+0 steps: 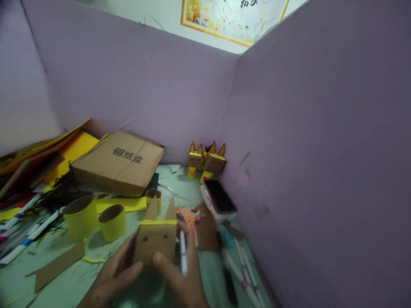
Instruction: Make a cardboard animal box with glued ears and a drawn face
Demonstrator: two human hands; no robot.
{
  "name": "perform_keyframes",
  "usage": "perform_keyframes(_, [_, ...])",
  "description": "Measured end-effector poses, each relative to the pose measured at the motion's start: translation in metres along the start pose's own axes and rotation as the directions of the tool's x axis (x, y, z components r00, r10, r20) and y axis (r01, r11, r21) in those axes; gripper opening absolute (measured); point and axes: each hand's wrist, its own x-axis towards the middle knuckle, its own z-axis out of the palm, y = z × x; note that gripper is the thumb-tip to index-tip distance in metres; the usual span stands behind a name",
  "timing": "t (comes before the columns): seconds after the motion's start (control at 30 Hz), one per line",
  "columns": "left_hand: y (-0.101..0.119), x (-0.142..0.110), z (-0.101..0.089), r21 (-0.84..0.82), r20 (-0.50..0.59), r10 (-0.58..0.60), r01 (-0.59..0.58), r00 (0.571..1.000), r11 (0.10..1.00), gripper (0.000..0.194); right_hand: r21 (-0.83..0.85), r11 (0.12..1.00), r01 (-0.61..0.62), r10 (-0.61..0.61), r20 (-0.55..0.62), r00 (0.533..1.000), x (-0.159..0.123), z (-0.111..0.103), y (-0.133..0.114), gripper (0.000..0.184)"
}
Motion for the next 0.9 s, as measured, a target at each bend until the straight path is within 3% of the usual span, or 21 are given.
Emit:
perform_keyframes(0.23, [0.008,0.001,-0.004,-0.057,0.052,-0.113,0.116,0.992,0.992,0.066,-0.046,0.999,-0.012,0.012,0.012,1.0,0.002,-0.005,-0.001,0.071])
perform_keyframes(0.4, [0.002,0.006,-0.003,-0.138,0.111,-0.065,0.081,0.992,0.987,0.066,-0.074,0.997,-0.022,0.022,0.006,1.0,0.001,-0.008,0.002,0.07])
perform_keyframes(0.77, [-0.001,0.01,-0.004,-0.062,0.132,-0.037,0.045,0.991,0.997,0.063,-0.063,0.992,-0.11,0.11,-0.011,0.994,0.001,-0.008,-0.001,0.07])
perform_keyframes(0.9, [0.0,0.009,-0.002,-0.063,0.094,-0.014,0.02,0.996,0.998,0.066,-0.054,0.992,-0.112,0.113,0.015,0.993,0.0,-0.006,-0.002,0.07])
